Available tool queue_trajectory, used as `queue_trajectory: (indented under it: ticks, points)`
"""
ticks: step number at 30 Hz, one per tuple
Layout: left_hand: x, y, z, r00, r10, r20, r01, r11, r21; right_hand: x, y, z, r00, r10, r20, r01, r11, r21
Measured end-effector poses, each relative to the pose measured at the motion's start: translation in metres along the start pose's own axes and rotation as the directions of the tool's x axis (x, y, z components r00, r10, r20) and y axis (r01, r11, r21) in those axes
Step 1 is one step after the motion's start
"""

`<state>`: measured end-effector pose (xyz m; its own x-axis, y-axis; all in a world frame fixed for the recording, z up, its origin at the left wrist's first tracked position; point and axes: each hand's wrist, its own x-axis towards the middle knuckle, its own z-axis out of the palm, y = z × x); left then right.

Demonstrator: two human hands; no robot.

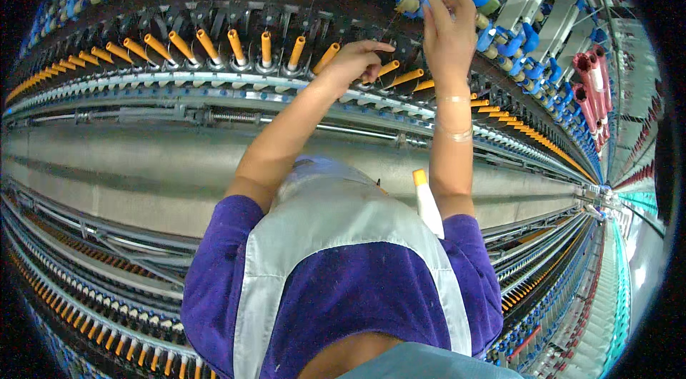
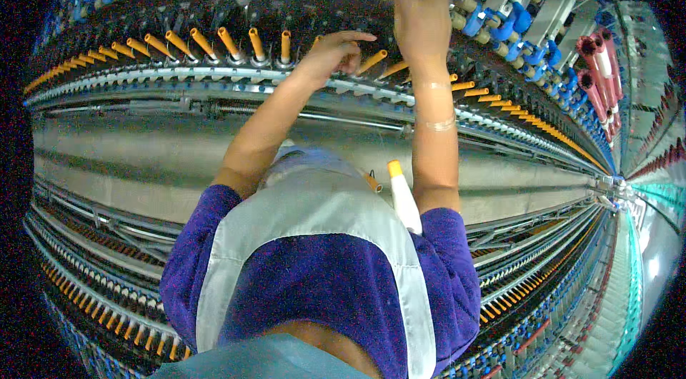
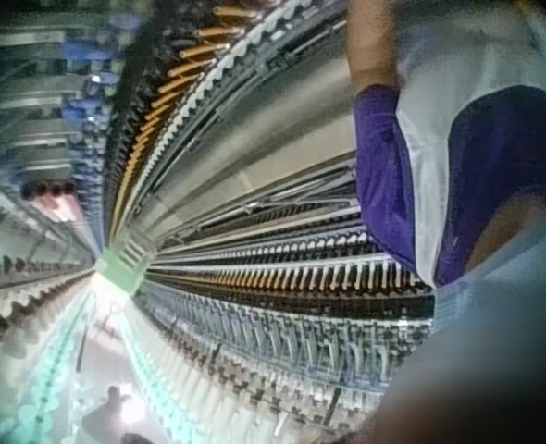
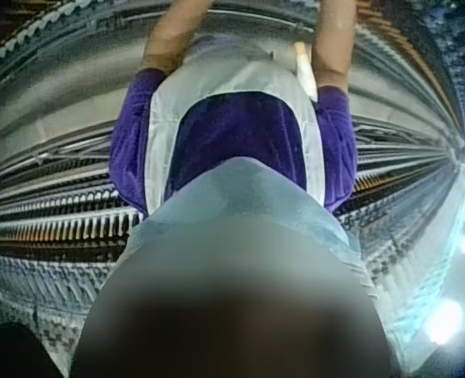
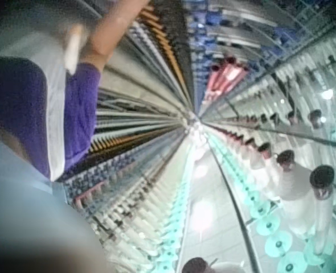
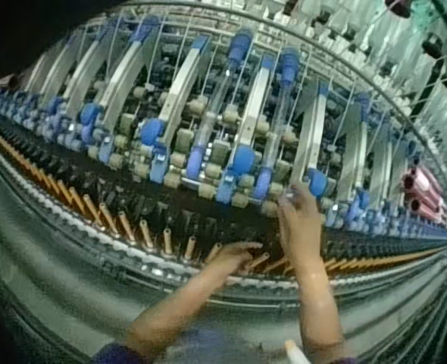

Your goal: The person threads white yarn through a circular textile machine, guiding it through multiple guides and tensioners, then winds it onto small bobbins. The person repeatedly replaces empty bobbins with full ones and continues threading the yarn through the machine's components.

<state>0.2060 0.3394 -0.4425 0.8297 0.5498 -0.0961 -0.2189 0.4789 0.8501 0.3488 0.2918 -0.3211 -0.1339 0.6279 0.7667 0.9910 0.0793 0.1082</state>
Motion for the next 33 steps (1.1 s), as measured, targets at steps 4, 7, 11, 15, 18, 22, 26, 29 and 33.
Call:
queue_trajectory:
  ticks: [4,7,11,15,18,22,26,29,33]
  points:
    - [-0.051,-0.014,-0.037,0.932,0.183,-0.312,-0.23,0.966,-0.119,-0.076,-0.064,-0.016,0.98,0.096,0.177,-0.149,0.936,0.318]
    - [-0.089,-0.044,-0.063,0.882,0.143,-0.45,-0.272,0.933,-0.236,-0.135,-0.115,-0.006,0.776,0.076,0.626,-0.63,0.057,0.775]
    - [-0.125,-0.075,-0.08,0.891,0.154,-0.426,-0.14,0.988,0.064,-0.17,-0.088,0.034,0.492,0.26,0.831,-0.868,0.222,0.444]
    - [-0.145,-0.105,-0.108,0.92,0.289,-0.264,0.12,0.434,0.893,-0.209,-0.05,0.06,0.558,0.051,0.828,-0.692,0.58,0.43]
    - [-0.156,-0.136,-0.147,0.907,0.316,-0.28,0.097,0.488,0.867,-0.245,-0.071,0.082,0.745,0.157,0.649,-0.639,0.451,0.624]
    - [-0.177,-0.16,-0.208,0.851,0.274,-0.448,0.235,0.564,0.791,-0.246,-0.119,0.15,0.779,0.214,0.589,-0.557,0.667,0.495]
    - [-0.198,-0.149,-0.243,0.934,0.198,-0.297,0.302,0.003,0.953,-0.228,-0.141,0.188,0.758,0.172,0.629,-0.305,0.946,0.108]
    - [-0.191,-0.136,-0.248,0.91,0.287,-0.298,0.284,0.092,0.954,-0.234,-0.136,0.173,0.556,0.214,0.803,-0.355,0.935,-0.003]
    - [-0.149,-0.125,-0.246,0.791,-0.172,-0.587,0.357,0.909,0.214,-0.245,-0.131,0.159,0.751,0.429,0.501,-0.555,0.822,0.129]
